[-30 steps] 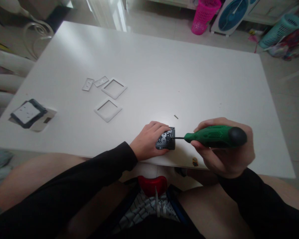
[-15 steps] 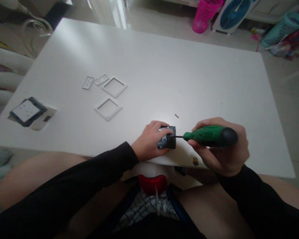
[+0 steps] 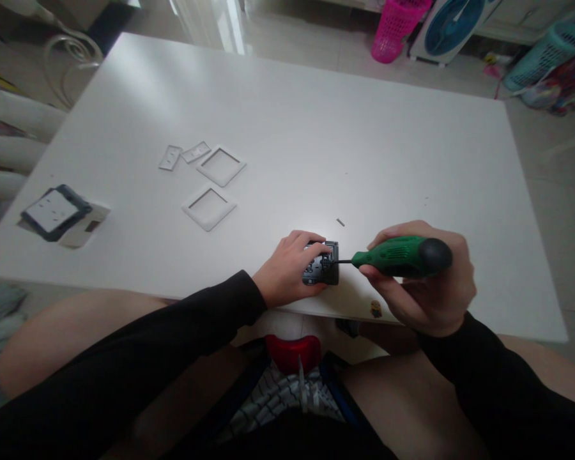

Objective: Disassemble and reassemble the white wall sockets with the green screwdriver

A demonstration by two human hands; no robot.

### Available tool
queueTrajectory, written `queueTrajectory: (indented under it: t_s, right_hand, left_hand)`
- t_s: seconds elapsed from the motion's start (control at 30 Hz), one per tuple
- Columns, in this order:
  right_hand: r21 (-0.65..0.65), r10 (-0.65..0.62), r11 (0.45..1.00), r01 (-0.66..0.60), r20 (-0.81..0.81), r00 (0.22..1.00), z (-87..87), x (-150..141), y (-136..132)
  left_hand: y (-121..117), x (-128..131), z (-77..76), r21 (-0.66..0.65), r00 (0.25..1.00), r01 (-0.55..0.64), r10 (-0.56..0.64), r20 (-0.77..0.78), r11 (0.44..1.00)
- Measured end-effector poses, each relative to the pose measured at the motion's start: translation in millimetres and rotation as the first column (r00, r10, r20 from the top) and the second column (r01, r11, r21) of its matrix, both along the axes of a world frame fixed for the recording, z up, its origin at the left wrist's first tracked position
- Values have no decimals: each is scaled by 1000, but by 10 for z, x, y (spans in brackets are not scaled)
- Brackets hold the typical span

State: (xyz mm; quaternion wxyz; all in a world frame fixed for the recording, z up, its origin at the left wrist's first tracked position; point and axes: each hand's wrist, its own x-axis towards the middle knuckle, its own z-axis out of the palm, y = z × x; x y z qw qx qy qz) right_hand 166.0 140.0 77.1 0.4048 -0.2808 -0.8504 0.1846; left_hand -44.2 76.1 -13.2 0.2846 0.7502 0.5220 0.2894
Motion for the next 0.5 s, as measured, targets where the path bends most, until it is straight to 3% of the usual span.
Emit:
queueTrajectory:
  t_s: [0.13,0.33,0.5]
  right_hand:
    - [-57,50,997,-48,35,998,36,-26,-53]
    - [-163,0,986,-22,-136,991,-80,-31,-56]
    - [-290,96,946,-144,-171,981,-103,17,-19]
  left_hand:
    - [1,-7,-38,13,1000,14,-14,-2,1000]
    - [-16,-1,-81,43,1000,17,-17,10,999]
    - [-16,-1,-77,50,1000,21,-22,11,999]
